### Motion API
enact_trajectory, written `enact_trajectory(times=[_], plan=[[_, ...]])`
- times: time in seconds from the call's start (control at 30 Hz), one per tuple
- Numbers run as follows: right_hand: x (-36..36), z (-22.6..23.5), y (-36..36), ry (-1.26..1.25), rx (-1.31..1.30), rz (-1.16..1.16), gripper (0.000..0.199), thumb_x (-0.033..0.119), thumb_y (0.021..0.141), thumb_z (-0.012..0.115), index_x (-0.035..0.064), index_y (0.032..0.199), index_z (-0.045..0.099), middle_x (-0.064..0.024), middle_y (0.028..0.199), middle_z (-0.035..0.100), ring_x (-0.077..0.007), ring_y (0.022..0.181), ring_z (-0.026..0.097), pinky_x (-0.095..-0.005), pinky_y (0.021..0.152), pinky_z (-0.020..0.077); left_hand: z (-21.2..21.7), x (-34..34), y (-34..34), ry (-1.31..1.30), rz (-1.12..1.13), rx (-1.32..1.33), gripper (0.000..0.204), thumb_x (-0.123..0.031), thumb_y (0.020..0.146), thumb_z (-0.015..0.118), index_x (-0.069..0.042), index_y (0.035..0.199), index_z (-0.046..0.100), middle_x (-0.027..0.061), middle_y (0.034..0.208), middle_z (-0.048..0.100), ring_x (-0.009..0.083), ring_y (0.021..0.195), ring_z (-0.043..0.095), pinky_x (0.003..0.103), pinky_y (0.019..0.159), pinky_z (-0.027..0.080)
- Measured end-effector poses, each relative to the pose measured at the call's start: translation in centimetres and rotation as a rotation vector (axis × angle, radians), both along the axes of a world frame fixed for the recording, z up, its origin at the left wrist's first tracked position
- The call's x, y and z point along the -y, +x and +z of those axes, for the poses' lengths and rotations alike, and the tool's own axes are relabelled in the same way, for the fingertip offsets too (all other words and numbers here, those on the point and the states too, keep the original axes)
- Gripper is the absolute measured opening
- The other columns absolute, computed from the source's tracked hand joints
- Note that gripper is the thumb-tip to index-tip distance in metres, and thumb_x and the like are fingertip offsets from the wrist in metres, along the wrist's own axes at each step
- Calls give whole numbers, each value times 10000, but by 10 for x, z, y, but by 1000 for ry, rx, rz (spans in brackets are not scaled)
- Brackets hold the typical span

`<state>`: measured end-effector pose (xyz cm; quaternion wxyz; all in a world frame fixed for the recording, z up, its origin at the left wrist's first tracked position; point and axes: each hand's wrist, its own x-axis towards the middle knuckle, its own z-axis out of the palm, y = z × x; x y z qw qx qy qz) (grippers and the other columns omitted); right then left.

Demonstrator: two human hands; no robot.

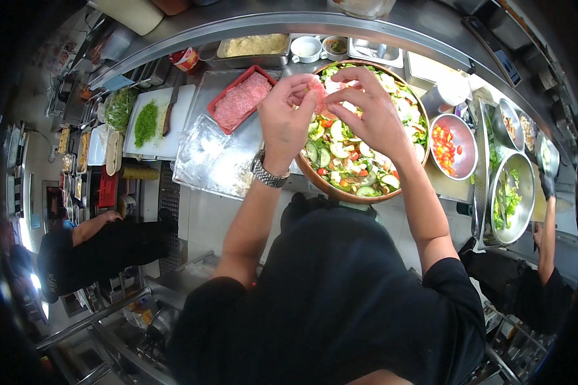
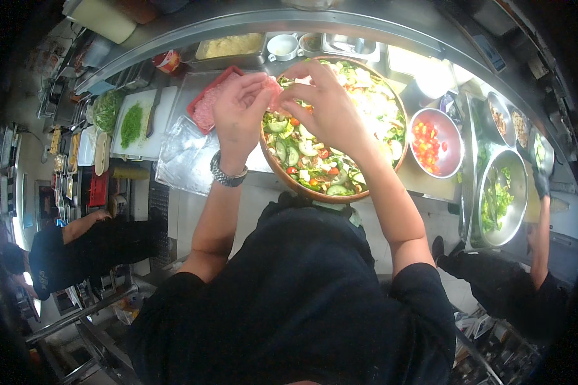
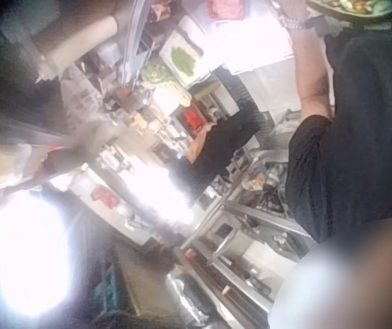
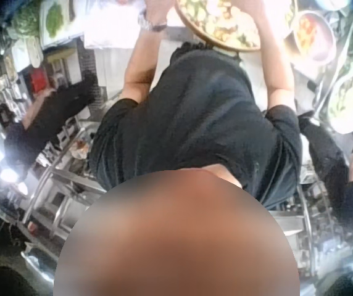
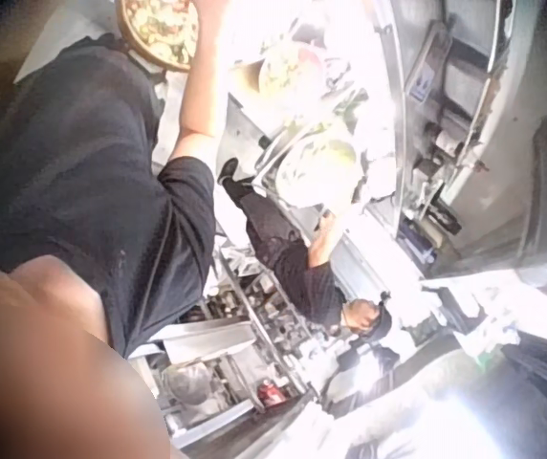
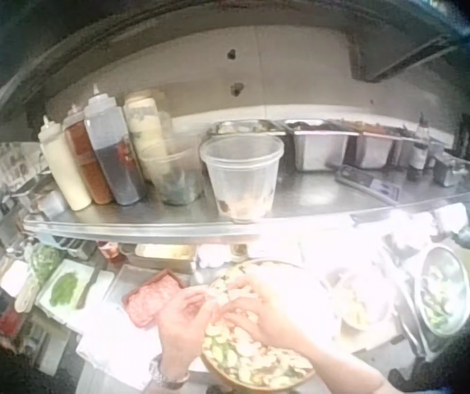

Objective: The person places slices of cured meat by hand onto a large salad bowl containing sliced cucumbers, tomatoes, and leafy greens. The person repeatedly picks up individual slices from a red tray and arranges them over the salad.

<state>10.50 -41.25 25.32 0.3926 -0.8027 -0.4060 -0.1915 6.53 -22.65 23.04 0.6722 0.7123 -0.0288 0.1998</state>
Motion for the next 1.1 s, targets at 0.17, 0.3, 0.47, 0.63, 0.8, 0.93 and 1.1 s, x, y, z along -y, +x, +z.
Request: enact_trajectory(times=[0.17,0.3,0.47,0.63,0.8,0.93,1.1], plan=[[1,-5,8,132,-167,31,143,132,898,759,42,1008,748,-88,1099,713,-231,1011,677,-365,877,542,1,11,2,20,-22,-3,322,17,966,671,90,1273,607,181,1133,726,193,1037,712,294,930,572],[-2,-10,13,230,-387,38,147,119,918,747,1,1003,732,-73,1033,738,-167,921,690,-320,840,550,-4,13,1,29,-38,32,347,29,969,665,80,1302,583,175,1180,699,195,1077,694,303,937,575],[-5,-12,16,247,-477,18,142,98,925,736,-19,1004,716,-71,996,738,-133,866,685,-289,806,553,-5,12,0,-164,-70,65,430,70,932,695,63,1333,542,156,1199,668,187,1086,679,309,938,578],[-8,-15,15,376,-543,58,170,69,922,731,-30,1056,695,-73,984,722,-136,884,680,-285,822,551,-5,15,3,-19,-42,182,545,76,870,751,45,1360,512,138,1183,646,170,1038,681,295,906,570],[-6,-16,22,438,-628,165,216,65,927,724,-26,1119,688,-77,1034,710,-137,933,673,-283,867,541,-2,10,4,-20,-62,122,538,72,863,744,37,1355,528,128,1156,639,163,988,688,289,871,573],[4,-9,27,110,-424,182,274,77,939,715,-16,1195,691,-81,1056,732,-138,929,688,-290,879,554,4,-10,14,251,-216,56,509,73,888,735,35,1354,534,110,1155,619,151,1025,674,274,889,562],[9,-12,36,150,-560,111,245,82,950,708,-27,1169,714,-98,1002,763,-152,903,722,-303,852,580,1,-18,31,78,-307,97,481,-55,871,798,21,1301,595,105,1093,675,161,900,693,295,802,578]])
